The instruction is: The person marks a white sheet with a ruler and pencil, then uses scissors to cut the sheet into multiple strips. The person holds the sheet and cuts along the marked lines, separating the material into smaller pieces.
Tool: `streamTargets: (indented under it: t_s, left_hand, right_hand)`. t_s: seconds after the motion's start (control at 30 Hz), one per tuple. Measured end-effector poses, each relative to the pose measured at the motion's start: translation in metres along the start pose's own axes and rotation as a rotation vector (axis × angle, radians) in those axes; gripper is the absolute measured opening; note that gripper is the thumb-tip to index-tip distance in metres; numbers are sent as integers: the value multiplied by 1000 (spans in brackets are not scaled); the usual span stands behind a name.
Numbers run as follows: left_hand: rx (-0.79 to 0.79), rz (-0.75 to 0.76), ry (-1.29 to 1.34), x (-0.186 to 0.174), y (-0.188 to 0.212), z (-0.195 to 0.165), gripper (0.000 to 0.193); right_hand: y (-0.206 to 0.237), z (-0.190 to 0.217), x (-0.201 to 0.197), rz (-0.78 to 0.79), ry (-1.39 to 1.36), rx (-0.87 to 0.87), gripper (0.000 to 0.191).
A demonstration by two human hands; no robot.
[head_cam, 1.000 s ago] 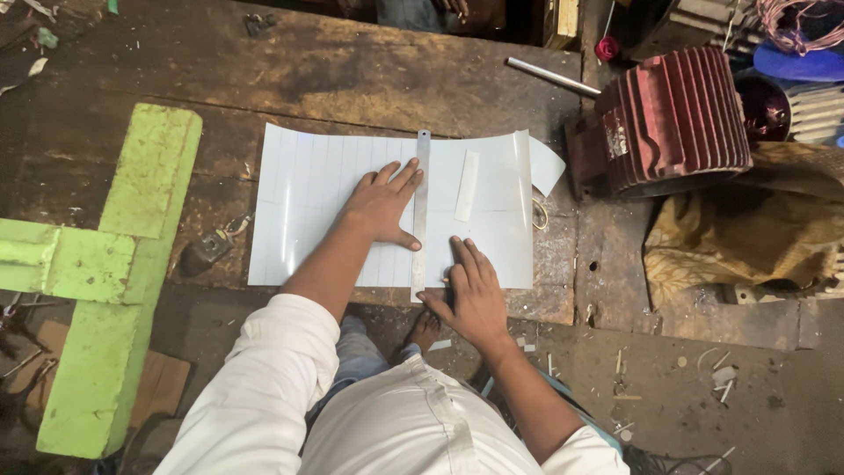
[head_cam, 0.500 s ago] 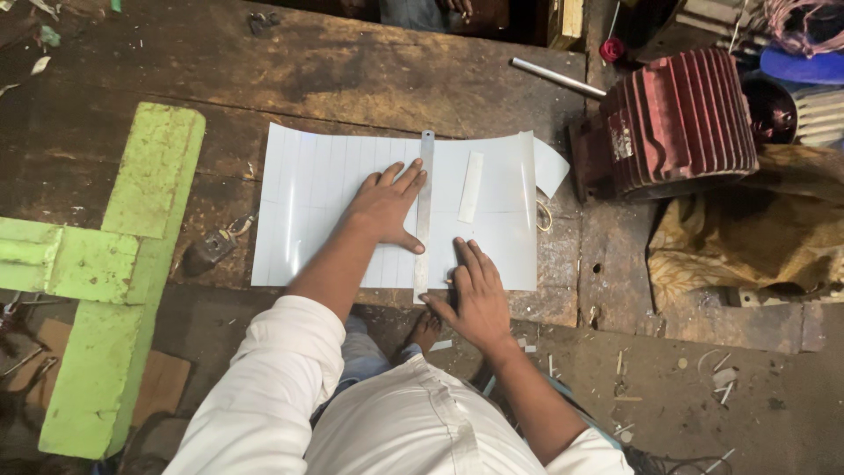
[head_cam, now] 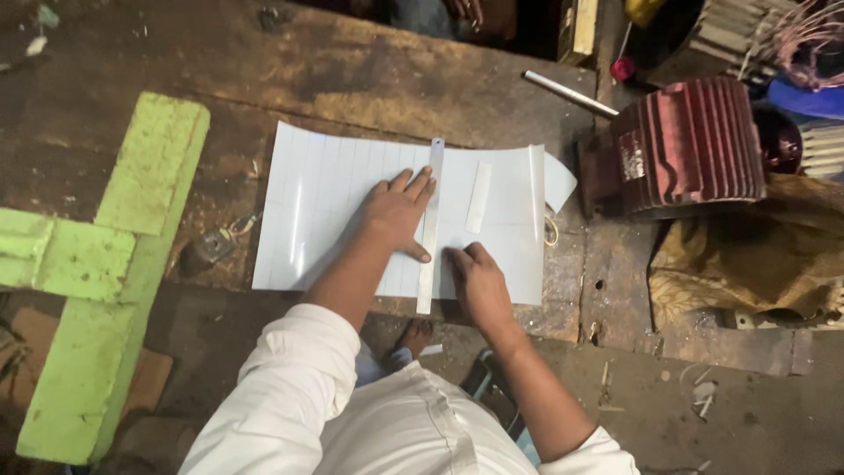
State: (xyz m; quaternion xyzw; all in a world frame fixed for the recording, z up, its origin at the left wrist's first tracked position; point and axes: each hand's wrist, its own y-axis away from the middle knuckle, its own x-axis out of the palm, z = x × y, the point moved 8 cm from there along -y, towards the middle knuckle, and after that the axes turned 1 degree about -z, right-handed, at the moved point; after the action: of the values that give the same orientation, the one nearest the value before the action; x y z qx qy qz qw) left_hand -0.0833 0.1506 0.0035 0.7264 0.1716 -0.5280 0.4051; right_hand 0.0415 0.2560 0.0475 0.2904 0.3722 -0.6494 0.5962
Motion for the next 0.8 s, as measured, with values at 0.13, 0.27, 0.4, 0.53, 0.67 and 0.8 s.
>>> streamTargets:
  t_s: [0.13, 0.27, 0.4, 0.53, 0.67, 0.8]
  left_hand:
    - [-7, 12, -36, 0, -3, 1, 148]
    - [-19, 37, -67, 0, -6, 1, 148]
    - [-32, 58, -98, 4, -11, -1, 150]
    - [-32, 70, -108, 8, -15, -2, 152]
    - [-33, 64, -116, 8, -17, -2, 151]
    - [-29, 73, -110, 5, -19, -3, 147]
  right_hand:
    - [-2, -10, 11, 38, -12, 104, 20]
    - [4, -1, 21, 75, 64, 42, 21]
    - [40, 22, 22, 176, 158, -85, 22]
    - [42, 25, 12, 199, 64, -86, 26]
    - [5, 16, 9, 76, 107, 52, 27]
    - [-59, 18, 12, -16, 172, -30, 22]
